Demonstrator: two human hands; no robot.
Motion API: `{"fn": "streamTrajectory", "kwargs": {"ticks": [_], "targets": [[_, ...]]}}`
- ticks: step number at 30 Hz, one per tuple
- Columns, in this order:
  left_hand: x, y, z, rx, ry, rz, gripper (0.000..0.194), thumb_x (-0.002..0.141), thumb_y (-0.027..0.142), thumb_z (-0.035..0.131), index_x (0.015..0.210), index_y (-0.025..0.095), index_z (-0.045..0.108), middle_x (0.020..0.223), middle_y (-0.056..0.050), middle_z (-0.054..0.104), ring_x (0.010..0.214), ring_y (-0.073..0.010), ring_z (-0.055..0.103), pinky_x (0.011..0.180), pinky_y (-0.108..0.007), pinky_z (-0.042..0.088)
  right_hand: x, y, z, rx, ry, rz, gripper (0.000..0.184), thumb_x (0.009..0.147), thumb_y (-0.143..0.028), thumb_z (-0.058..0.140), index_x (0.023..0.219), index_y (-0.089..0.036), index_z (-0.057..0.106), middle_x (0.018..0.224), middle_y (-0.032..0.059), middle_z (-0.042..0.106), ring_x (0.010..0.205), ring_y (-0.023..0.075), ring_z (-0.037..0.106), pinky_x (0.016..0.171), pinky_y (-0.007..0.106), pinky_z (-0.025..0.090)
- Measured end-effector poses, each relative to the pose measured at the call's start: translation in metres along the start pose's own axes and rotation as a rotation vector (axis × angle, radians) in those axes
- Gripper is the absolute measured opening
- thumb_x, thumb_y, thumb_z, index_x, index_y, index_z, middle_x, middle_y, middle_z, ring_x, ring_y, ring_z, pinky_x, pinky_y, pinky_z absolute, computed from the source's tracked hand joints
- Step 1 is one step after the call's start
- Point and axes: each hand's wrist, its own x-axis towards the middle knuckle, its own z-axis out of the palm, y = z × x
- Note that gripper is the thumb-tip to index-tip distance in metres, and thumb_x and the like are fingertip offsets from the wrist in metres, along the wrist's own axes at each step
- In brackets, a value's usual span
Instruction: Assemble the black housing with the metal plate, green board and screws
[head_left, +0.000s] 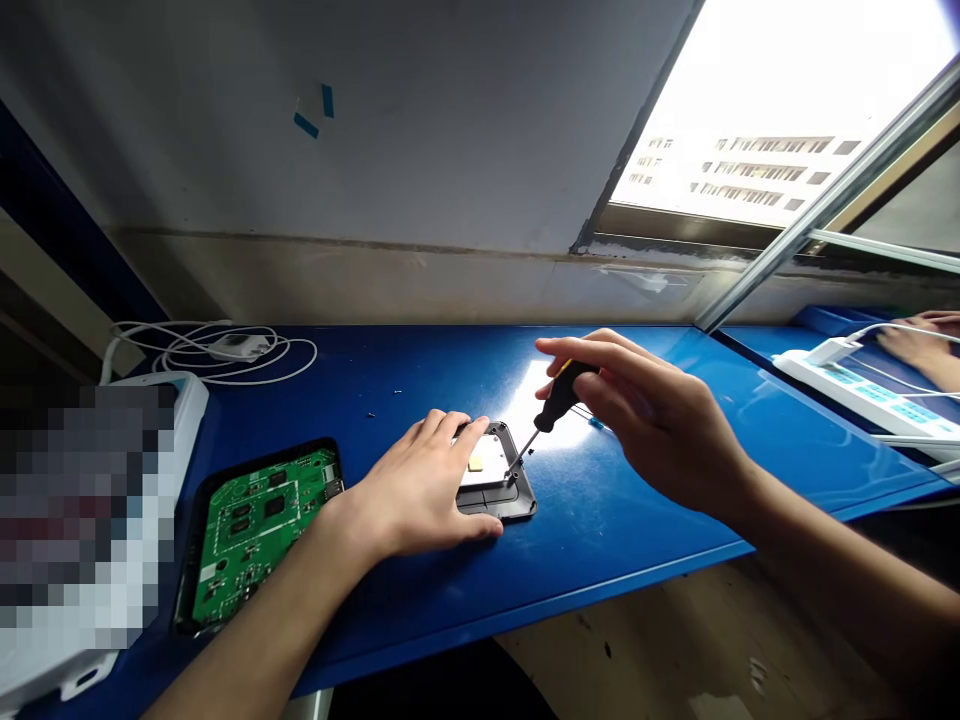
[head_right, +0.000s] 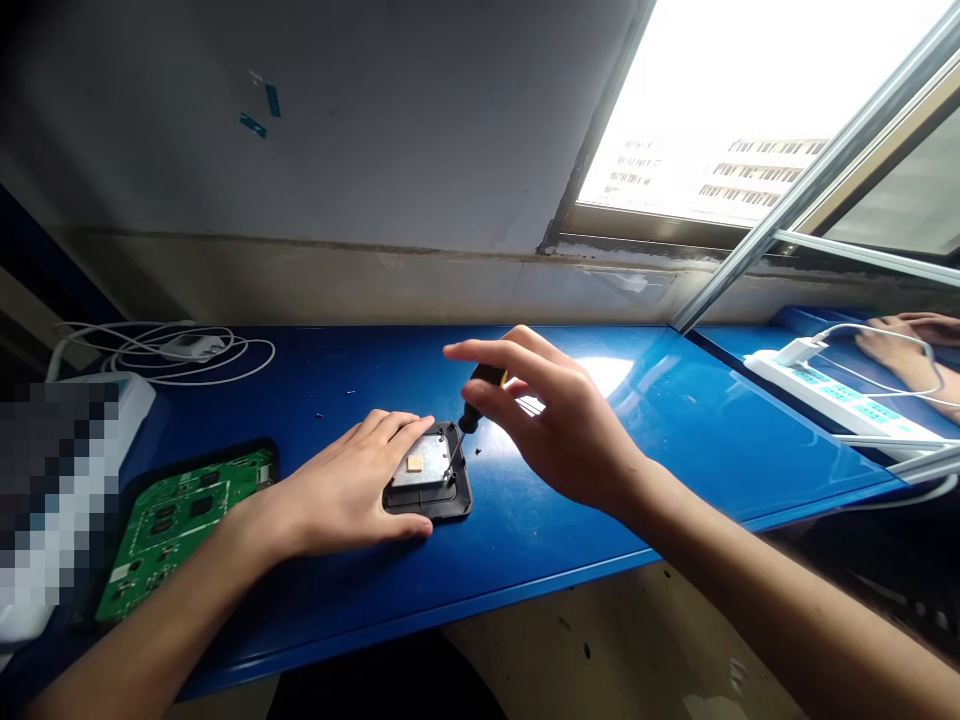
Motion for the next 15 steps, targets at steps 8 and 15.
{"fn": "streamTrajectory", "kwargs": {"ticks": [8, 15], "targets": [[0.001, 0.002, -0.002, 0.015, -0.027, -0.005, 0.095, 0.078, 0.056, 0.077, 0.157, 0.019, 0.039, 0.157, -0.016, 0.046, 0.141, -0.0394, 0.043, 0.117, -0.055, 0.039, 0.004, -0.008, -0.006, 0.225, -0.088, 0.121, 0.029, 0.095, -0.028, 0.071, 0.123, -0.031, 0.076, 0.106, 0.0033, 0.080, 0.096, 0.0197, 0.078, 0.082, 0.032, 0.067], [0.001, 0.000, -0.002, 0.008, -0.013, 0.003, 0.094, 0.077, 0.057, 0.079, 0.155, 0.021, 0.041, 0.155, -0.015, 0.048, 0.140, -0.0385, 0.044, 0.116, -0.053, 0.041, 0.007, 0.005, 0.003, 0.372, -0.046, 0.118, 0.018, 0.093, -0.042, 0.073, 0.097, -0.024, 0.077, 0.095, 0.0032, 0.077, 0.085, 0.0173, 0.076, 0.073, 0.030, 0.064]]}}
